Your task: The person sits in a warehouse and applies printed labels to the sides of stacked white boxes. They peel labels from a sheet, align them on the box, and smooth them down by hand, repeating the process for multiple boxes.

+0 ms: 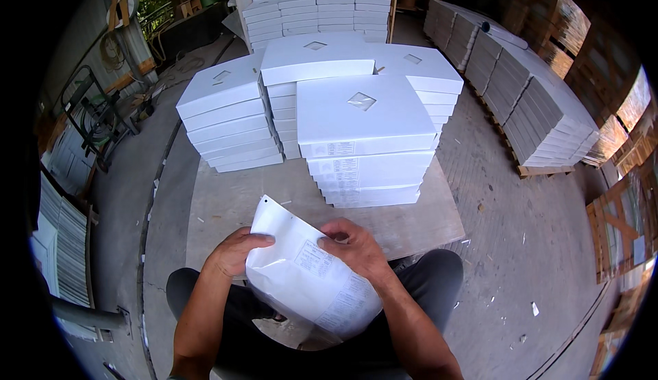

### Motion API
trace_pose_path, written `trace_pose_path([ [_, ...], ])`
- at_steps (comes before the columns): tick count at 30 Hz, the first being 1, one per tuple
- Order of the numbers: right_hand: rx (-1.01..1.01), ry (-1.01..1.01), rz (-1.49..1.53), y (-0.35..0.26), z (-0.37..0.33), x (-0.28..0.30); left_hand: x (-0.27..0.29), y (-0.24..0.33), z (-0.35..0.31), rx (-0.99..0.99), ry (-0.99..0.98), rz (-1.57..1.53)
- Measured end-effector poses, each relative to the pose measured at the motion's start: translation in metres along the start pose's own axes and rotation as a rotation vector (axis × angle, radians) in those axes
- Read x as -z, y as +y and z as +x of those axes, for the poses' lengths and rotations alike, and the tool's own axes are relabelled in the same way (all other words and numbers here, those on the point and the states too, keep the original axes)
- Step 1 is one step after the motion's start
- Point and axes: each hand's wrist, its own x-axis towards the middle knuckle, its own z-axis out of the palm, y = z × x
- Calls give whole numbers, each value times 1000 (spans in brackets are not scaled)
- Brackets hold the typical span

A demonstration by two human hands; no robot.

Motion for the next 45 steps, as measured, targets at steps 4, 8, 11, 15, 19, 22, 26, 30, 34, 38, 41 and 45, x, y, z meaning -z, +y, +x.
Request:
trace_pose_path([
  [4,401,289,-477,-13,-4,-10,0,-1,7,8,75,-54],
  [8,446,149,-508,-13,-14,-27,0,-3,14,-50,104,-194],
  [11,432,135,-482,-13,-14,-40,-2,-4,15,-67,105,-211],
  [15,404,170,-439,-11,-12,-46,-3,-9,15,-96,112,-201],
  [19,415,206,-446,-9,-10,-46,-8,-9,14,-104,117,-212],
  [22,400,216,-453,-9,-10,-46,-9,-9,13,-91,120,-198],
  [26,360,210,-423,-10,-12,-45,-11,-9,13,-68,156,-139],
  [30,324,209,-361,-14,-13,-44,-13,-11,12,-95,153,-84],
  [34,338,199,-358,-16,-13,-42,-16,-9,11,-108,149,-77],
  [38,410,207,-429,-17,-13,-41,-14,-12,12,-109,150,-60],
  [41,446,221,-478,-16,-12,-39,-15,-13,14,-123,161,-7],
  [45,494,247,-531,-14,-11,-40,-21,-10,11,-140,181,49],
])
